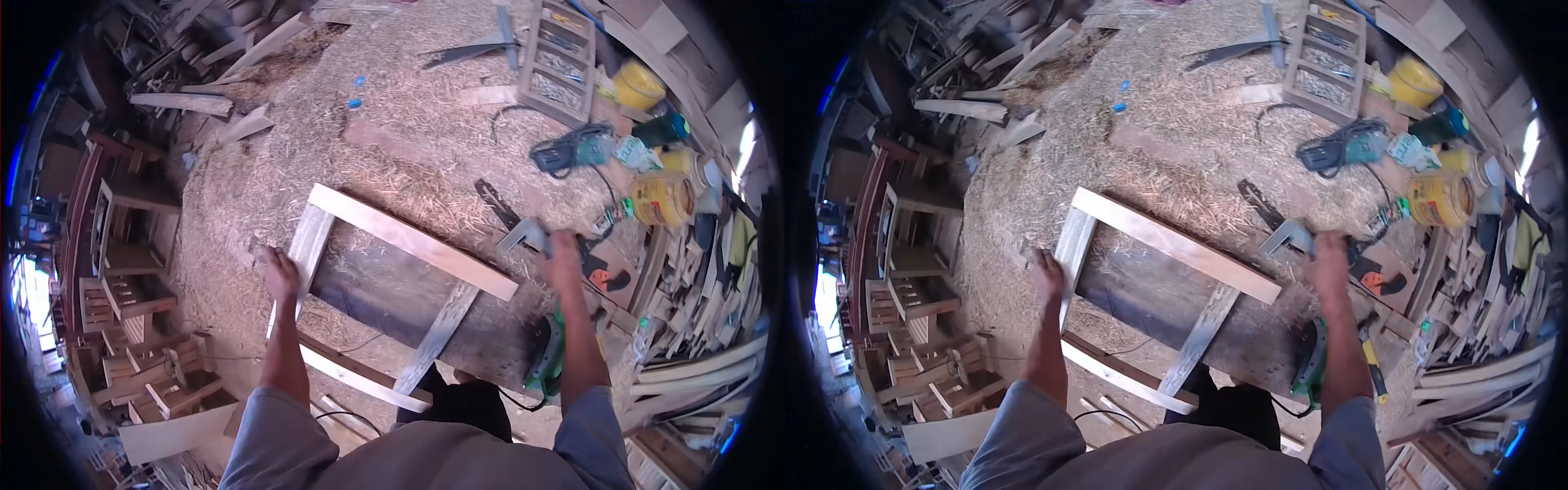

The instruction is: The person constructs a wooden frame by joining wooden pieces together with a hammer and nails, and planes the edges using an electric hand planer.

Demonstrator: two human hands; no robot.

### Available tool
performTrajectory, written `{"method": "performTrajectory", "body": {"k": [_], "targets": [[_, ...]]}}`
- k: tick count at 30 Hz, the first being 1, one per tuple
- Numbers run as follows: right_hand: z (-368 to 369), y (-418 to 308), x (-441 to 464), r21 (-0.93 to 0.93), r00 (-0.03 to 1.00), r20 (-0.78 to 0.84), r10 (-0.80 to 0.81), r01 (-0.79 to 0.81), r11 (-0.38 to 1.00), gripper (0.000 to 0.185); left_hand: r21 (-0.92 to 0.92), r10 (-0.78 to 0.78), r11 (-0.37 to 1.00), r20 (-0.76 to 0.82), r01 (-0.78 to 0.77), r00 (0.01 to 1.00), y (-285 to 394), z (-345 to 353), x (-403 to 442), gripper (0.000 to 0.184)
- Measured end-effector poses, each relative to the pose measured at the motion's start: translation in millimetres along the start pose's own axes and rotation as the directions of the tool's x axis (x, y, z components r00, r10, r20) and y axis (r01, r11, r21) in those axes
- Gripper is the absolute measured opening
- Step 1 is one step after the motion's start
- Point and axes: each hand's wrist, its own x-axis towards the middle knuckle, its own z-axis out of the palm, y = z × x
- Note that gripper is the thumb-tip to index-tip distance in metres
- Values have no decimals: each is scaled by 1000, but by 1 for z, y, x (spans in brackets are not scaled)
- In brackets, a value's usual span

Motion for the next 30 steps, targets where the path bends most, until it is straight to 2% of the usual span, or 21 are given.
{"method": "performTrajectory", "body": {"k": [1, 2, 3, 6, 8, 11, 12, 14, 15, 19, 20, 23, 24, 26, 27, 28, 30], "targets": [[-14, -2, 9, 17, 999, -8, 43, -43, 999, 44, -51, -14, 999, 18, 15, 1000, 17, -9, -4, 43], [-31, -7, 19, 34, 996, -17, 85, -85, 996, 50, -48, 44, 998, -78, -48, 996, 15, -4, -6, 40], [-38, -19, 18, -24, 994, -114, 3, -6, 1000, 57, -22, 22, 999, -60, -23, 998, 16, -6, -5, 40], [-23, -55, -12, 58, 985, -49, -162, 165, 985, 75, 31, -32, 999, -27, 33, 999, 28, -6, -5, 40], [8, -89, -51, 182, 991, 108, -78, 58, 982, 83, 66, -45, 997, -19, 46, 999, 35, -12, -7, 40], [12, -142, -76, 208, 999, 10, -47, 44, 977, 77, 78, -61, 995, -88, 68, 994, 43, -17, -9, 38], [15, -145, -78, 207, 1000, 7, 2, -3, 978, 74, 70, -40, 996, -134, 49, 990, 45, -20, -11, 36], [28, -143, -72, 199, 994, 2, 110, -108, 974, 66, 120, -36, 991, -124, 51, 992, 45, -29, -14, 35], [43, -137, -70, 255, 992, -68, 105, -84, 963, 59, 141, -32, 989, -122, 49, 992, 45, -35, -16, 35], [34, -128, -64, 198, 993, 34, 109, -114, 974, 59, 226, -133, 964, -48, 141, 990, 57, -64, -48, 33], [31, -131, -64, 176, 989, 82, 121, -133, 975, 59, 205, -126, 970, -20, 127, 992, 43, -63, -53, 34], [14, -134, -86, 110, 937, 239, 253, -285, 952, 57, 271, 79, 959, 22, -82, 997, 4, -58, -89, 37], [11, -141, -99, 68, 922, 255, 292, -319, 945, 58, 311, -19, 950, 39, 6, 999, -1, -59, -96, 38], [-5, -153, -129, 26, 984, 6, 181, -181, 983, 59, 355, -231, 913, 45, 200, 972, 3, -44, -107, 39], [-14, -156, -141, -19, 990, -113, 90, -93, 996, 60, 271, -150, 952, 0, 145, 989, -17, -21, -99, 40], [-39, -158, -152, 96, 982, -159, 105, -90, 991, 61, 197, -87, 976, -55, 96, 995, -56, 5, -82, 40], [-102, -162, -174, 330, 967, -222, 127, -48, 943, 67, 224, -99, 970, -4, 98, 995, -32, -11, -94, 39]]}}
